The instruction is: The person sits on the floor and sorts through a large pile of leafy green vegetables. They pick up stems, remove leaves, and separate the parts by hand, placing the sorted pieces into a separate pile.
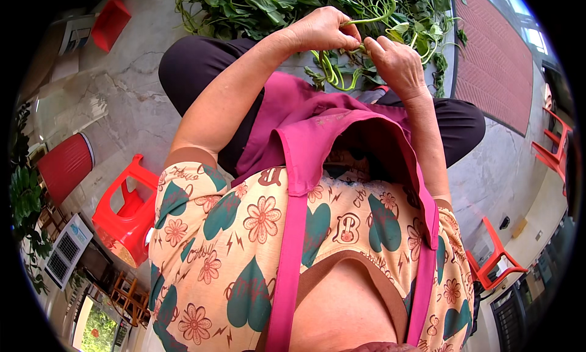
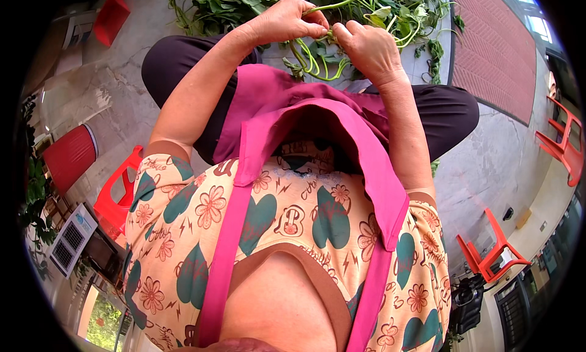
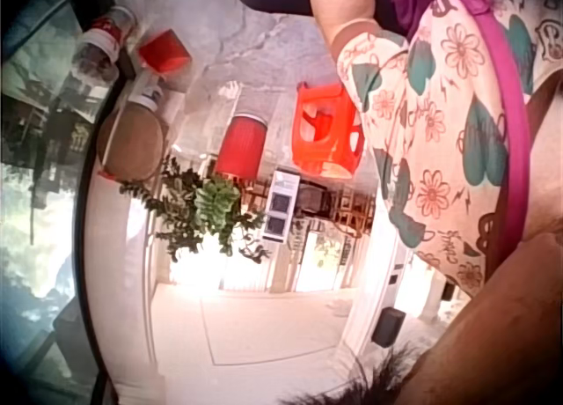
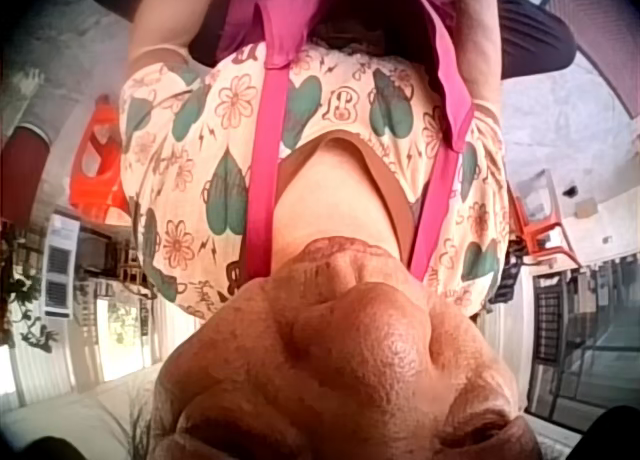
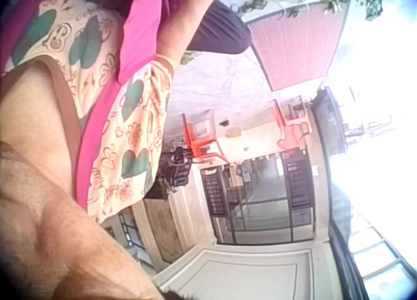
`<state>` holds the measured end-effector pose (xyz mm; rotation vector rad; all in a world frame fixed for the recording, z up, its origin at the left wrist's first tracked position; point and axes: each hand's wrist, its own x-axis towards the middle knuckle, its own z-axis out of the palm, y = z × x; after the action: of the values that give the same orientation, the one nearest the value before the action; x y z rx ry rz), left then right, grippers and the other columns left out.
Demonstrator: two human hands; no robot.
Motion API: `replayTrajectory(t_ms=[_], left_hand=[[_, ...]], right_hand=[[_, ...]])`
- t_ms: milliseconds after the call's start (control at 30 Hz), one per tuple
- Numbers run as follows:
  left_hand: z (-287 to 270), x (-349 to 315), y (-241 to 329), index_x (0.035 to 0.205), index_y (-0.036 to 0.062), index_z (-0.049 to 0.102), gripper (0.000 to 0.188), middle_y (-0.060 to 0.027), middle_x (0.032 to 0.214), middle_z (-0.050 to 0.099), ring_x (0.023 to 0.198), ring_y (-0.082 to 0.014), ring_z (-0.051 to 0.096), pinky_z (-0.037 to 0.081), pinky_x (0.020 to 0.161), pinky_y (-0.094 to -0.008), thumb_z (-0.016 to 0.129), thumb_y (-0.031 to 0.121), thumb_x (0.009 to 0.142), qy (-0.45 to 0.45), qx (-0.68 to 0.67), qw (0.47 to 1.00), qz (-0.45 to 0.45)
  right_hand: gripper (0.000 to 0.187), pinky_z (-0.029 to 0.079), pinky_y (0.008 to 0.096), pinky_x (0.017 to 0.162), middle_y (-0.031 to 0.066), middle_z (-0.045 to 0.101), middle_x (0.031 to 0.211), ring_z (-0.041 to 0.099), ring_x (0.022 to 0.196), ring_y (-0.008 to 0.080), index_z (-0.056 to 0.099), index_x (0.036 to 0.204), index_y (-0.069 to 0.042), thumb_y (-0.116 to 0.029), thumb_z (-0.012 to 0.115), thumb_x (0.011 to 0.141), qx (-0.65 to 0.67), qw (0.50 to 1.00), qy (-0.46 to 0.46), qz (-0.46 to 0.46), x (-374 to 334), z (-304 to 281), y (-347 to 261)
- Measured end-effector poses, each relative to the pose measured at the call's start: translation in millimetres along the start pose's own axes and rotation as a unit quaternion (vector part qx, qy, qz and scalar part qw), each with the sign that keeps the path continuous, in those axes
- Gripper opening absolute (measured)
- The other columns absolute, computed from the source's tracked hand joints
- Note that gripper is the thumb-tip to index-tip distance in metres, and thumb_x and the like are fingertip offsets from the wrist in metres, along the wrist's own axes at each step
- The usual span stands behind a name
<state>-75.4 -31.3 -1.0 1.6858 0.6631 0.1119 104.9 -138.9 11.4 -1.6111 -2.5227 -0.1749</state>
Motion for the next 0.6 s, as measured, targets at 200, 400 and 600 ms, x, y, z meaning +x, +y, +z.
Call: replayTrajectory(t_ms=[200,400,600], left_hand=[[8,-1,1,0.086,0.0032,0.066,0.016,0.0011,0.068,0.058,0.053,-0.0032,0.045,0.036,0.049,-0.0190,0.065,0.015,0.075,0.029,-0.203,0.976,-0.075],[0,18,-28,0.071,0.0092,0.062,0.012,0.0022,0.068,0.058,0.044,-0.0014,0.041,0.027,0.038,-0.0184,0.071,0.017,0.072,0.166,-0.374,0.901,-0.146],[-11,16,-28,0.080,0.0057,0.059,0.019,0.0052,0.060,0.049,0.041,0.0006,0.037,0.024,0.034,-0.0141,0.070,0.021,0.078,0.145,-0.481,0.858,-0.110]], right_hand=[[0.019,0.044,0.0331,0.047,0.0034,0.047,0.065,0.055,0.056,0.0201,0.056,0.095,-0.014,-0.011,0.056,0.077,0.024,0.998,0.044,0.043,-1,2,-5],[0.017,0.043,0.0317,0.045,0.0009,0.050,0.067,0.056,0.055,0.0198,0.056,0.091,-0.015,-0.018,0.061,0.075,0.053,0.986,0.134,0.080,4,1,-22],[0.016,0.046,0.0266,0.052,0.0046,0.061,0.068,0.059,0.058,0.0166,0.065,0.085,-0.008,-0.019,0.071,0.075,0.254,0.884,0.233,0.315,-1,5,7]])
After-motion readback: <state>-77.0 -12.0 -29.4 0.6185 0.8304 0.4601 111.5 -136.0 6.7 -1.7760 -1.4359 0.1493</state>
